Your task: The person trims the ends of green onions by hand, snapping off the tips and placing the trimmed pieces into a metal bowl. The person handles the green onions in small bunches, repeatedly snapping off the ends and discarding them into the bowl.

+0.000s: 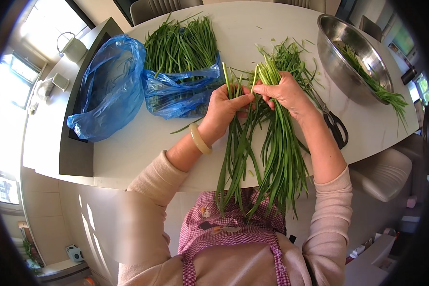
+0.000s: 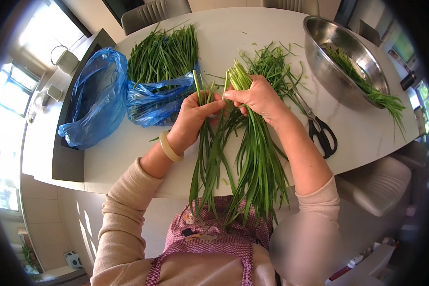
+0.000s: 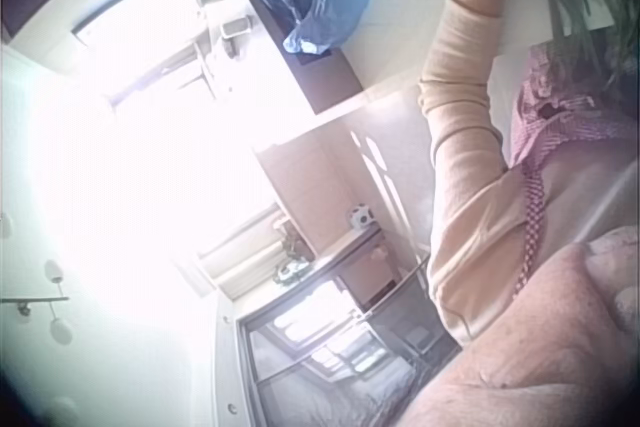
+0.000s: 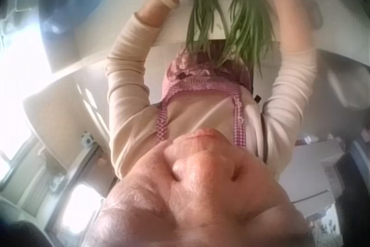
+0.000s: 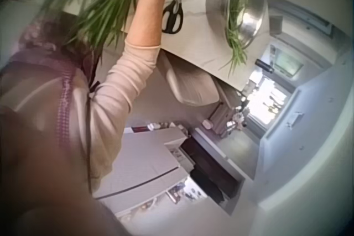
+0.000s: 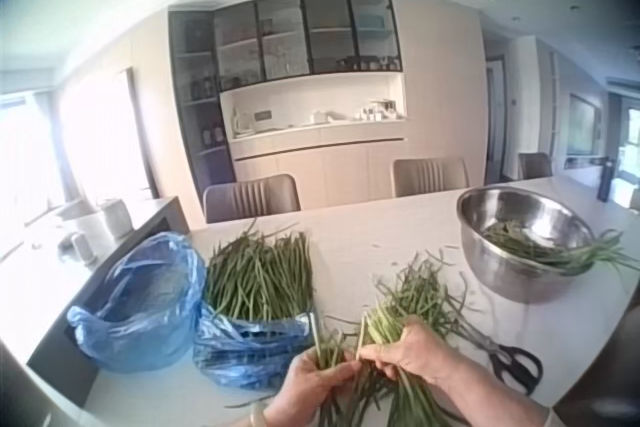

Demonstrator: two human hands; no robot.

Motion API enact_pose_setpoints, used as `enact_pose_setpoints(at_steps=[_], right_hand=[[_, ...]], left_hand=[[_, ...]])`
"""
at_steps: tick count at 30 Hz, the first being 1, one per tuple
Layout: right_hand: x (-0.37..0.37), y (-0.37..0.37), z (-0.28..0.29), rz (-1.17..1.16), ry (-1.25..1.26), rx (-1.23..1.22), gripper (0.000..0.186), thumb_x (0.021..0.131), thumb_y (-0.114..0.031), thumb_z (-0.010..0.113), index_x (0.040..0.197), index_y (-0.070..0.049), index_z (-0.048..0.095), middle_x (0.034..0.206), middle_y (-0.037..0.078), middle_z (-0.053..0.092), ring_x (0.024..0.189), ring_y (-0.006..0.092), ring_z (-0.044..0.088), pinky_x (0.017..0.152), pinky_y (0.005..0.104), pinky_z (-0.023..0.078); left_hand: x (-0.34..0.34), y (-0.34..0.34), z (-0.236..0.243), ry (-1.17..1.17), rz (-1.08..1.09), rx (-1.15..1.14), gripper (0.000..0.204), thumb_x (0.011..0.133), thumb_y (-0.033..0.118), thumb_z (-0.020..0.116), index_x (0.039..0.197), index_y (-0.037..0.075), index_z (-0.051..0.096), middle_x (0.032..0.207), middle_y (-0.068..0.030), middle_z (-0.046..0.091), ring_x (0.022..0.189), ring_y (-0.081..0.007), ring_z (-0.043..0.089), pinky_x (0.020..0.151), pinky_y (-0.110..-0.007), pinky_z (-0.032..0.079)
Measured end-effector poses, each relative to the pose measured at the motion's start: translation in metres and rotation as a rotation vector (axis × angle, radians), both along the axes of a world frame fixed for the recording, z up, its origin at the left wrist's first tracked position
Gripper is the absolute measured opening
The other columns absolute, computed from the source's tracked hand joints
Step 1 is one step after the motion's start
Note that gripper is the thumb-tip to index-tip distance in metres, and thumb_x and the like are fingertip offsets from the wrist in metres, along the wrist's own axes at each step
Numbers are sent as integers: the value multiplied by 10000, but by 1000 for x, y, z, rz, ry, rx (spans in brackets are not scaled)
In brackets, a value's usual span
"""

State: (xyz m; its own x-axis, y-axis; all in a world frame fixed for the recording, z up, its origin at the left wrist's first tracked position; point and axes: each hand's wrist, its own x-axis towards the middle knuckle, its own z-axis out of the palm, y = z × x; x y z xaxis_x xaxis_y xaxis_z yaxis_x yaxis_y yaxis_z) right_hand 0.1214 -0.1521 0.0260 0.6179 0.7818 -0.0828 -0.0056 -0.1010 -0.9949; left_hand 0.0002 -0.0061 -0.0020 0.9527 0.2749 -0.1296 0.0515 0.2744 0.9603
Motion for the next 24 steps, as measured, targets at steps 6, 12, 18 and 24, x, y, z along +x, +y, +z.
enact_pose_setpoints(at_steps=[6, 12, 18, 24], right_hand=[[29, -10, -4, -352, -40, 97, 154, 850, -150, 643, 969, -55, 620, 628, -19, 538, 461, 60, 470, 431, 219, 396], [11, -2, 2, -242, -74, 89, 224, 833, -244, 720, 950, -61, 664, 614, -42, 525, 464, 40, 454, 413, 204, 361], [-2, 5, -3, -81, 11, 85, 137, 846, -179, 690, 868, -53, 642, 617, -17, 547, 501, 65, 488, 432, 224, 389], [1, 3, -7, -60, 13, 135, 127, 852, -167, 679, 878, -49, 643, 626, -14, 553, 528, 64, 505, 437, 226, 402]], left_hand=[[-1, 0, 2, -6, -15, -92, 113, 888, 132, 650, 966, 64, 605, 836, -27, 647, 725, -111, 630, 587, -206, 449], [1, -2, -1, -53, -13, -298, 104, 903, 113, 627, 980, 59, 583, 815, -36, 642, 708, -123, 630, 617, -265, 522], [1, -5, -1, -17, -9, -288, 94, 911, 125, 625, 970, 59, 593, 813, -31, 640, 706, -113, 633, 616, -250, 547], [-2, -4, 5, 11, -21, -305, 86, 907, 129, 633, 944, 55, 607, 810, -37, 651, 683, -113, 636, 585, -239, 536]])
